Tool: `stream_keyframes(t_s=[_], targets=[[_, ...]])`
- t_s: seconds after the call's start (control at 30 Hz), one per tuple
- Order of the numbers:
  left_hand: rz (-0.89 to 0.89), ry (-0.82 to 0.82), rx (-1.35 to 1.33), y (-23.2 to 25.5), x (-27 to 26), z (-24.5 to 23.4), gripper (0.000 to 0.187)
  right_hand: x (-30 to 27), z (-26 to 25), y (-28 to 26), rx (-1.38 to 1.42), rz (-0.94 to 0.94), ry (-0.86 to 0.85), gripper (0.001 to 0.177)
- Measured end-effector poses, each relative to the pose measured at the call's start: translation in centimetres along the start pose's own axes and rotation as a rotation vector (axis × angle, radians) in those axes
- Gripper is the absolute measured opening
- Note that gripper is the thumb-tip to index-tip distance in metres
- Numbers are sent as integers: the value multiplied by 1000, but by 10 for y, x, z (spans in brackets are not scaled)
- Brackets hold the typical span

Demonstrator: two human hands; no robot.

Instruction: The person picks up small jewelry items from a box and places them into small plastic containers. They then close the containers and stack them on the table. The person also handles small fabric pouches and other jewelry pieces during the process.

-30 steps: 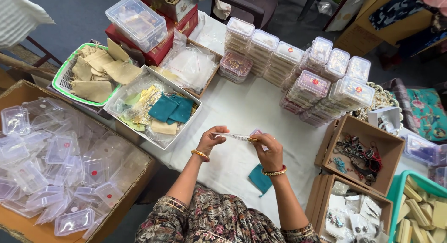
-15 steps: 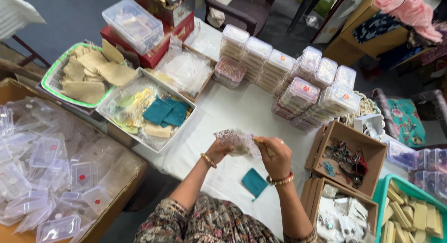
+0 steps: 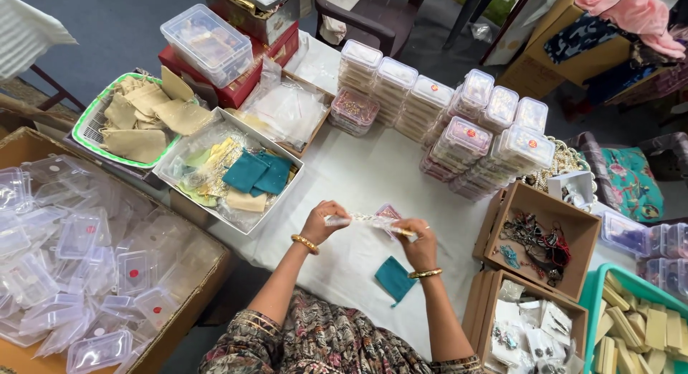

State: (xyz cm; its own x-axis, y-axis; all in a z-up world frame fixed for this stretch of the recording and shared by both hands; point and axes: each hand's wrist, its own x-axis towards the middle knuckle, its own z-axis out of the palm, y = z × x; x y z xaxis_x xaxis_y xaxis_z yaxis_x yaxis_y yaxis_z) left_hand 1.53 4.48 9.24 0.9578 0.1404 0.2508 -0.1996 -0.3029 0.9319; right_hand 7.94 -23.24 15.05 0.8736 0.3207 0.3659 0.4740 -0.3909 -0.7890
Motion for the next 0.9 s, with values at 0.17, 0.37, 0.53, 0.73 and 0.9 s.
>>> stream_keyframes(t_s=[0.17, 0.37, 0.53, 0.73, 0.9], targets=[[-239, -211, 361, -59, -51, 13, 15, -64, 31, 74, -147, 189, -275, 19], [-413, -239, 579, -61, -73, 24, 38, -109, 46, 115, -219, 394, -383, 20], [-454, -173, 732, -56, -65, 35, 30, -92, 57, 79, -373, 494, -264, 28], [-218, -42, 710, -62, -56, 46, 22, -76, 70, 73, -506, 143, -84, 32], [-309, -408, 551, -78, -51, 49, 46, -71, 74, 77, -418, 456, -303, 47]])
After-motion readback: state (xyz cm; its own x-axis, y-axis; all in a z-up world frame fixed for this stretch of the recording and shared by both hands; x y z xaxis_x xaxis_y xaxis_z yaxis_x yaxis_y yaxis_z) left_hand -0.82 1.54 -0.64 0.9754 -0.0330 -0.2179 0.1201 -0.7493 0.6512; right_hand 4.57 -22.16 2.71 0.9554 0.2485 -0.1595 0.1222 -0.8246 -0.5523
